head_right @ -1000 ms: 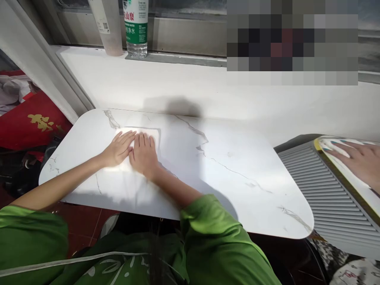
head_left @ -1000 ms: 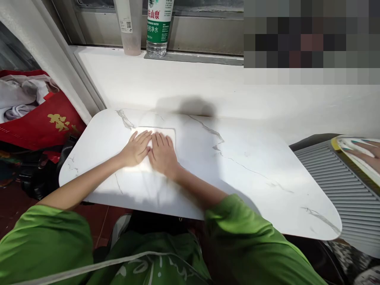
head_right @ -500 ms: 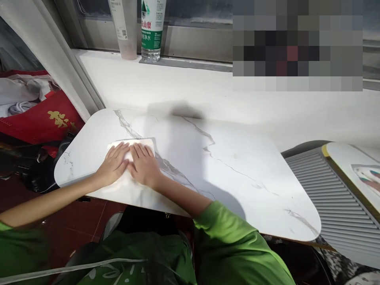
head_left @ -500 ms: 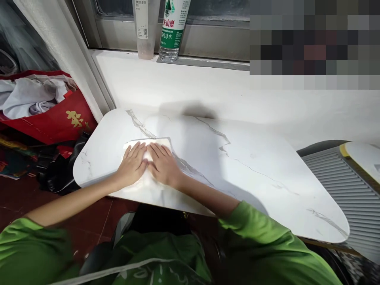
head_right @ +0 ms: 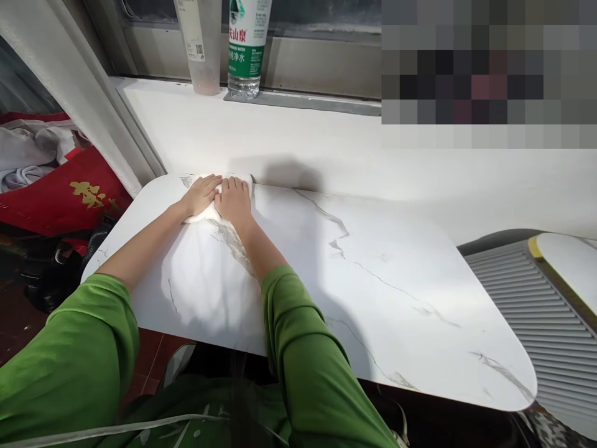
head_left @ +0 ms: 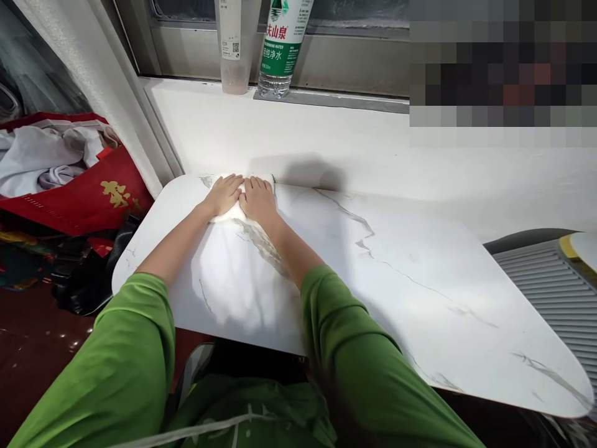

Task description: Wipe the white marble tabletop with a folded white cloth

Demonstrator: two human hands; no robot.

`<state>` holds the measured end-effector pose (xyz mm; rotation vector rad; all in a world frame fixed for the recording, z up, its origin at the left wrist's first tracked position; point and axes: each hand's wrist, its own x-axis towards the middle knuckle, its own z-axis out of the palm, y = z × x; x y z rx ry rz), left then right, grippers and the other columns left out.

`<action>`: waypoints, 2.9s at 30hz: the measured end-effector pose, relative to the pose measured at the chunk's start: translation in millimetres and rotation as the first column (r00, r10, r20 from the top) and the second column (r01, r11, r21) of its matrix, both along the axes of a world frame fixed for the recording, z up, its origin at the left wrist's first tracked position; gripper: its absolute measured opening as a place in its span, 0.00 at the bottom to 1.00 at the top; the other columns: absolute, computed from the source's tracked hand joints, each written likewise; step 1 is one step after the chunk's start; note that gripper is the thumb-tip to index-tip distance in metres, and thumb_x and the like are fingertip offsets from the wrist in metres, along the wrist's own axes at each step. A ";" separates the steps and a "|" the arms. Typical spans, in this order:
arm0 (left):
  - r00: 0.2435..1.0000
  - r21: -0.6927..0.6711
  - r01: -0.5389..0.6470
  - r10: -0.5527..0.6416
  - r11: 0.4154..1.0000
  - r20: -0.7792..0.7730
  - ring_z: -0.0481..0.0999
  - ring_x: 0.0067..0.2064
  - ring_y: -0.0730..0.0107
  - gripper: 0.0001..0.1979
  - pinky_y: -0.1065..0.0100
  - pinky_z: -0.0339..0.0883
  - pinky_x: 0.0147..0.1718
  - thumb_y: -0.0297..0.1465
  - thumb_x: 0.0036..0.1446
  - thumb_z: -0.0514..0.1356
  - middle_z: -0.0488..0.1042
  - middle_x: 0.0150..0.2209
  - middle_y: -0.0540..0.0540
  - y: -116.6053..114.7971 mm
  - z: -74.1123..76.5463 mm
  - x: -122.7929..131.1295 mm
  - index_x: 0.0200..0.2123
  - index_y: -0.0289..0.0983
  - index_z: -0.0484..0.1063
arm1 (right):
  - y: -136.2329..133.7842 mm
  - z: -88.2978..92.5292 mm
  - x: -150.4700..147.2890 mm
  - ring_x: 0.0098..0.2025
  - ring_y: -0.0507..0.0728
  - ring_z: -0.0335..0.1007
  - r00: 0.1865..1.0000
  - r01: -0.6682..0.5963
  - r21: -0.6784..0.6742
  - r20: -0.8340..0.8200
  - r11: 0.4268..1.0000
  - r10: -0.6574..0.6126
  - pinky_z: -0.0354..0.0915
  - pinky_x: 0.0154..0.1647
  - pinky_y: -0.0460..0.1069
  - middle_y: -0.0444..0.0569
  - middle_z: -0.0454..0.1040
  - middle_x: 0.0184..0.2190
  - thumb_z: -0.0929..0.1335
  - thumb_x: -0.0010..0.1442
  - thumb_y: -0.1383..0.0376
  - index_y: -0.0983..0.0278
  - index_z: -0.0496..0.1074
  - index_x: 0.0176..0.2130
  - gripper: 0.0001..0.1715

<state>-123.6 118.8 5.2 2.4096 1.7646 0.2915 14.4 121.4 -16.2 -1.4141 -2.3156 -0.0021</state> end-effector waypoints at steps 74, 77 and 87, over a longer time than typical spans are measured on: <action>0.984 0.166 0.174 -0.164 0.971 -0.067 0.54 0.71 0.50 0.24 0.45 0.43 0.69 0.29 0.66 0.45 0.60 0.66 0.27 -212.8 -4.6 21.0 0.60 0.23 0.62 | -195.7 2.2 45.7 0.72 0.67 0.48 0.974 -0.198 -0.134 0.082 0.971 0.210 0.46 0.71 0.63 0.66 0.55 0.69 0.55 0.67 0.63 0.80 0.58 0.67 0.35; 0.989 0.149 0.144 -0.138 0.978 -0.048 0.55 0.71 0.52 0.24 0.44 0.44 0.69 0.29 0.64 0.45 0.60 0.67 0.29 -166.6 -8.3 20.9 0.61 0.26 0.61 | -153.7 2.1 41.2 0.70 0.66 0.51 0.982 -0.153 -0.131 0.088 0.980 0.165 0.46 0.71 0.62 0.64 0.57 0.68 0.55 0.66 0.66 0.79 0.59 0.66 0.34; 0.999 0.122 0.036 -0.035 0.992 -0.015 0.56 0.70 0.57 0.27 0.53 0.44 0.69 0.25 0.63 0.44 0.60 0.67 0.32 -25.9 -7.8 56.8 0.64 0.25 0.59 | -16.0 0.3 58.0 0.66 0.63 0.58 0.998 -0.062 -0.024 0.033 0.998 0.062 0.50 0.67 0.58 0.61 0.65 0.64 0.54 0.64 0.71 0.74 0.65 0.62 0.30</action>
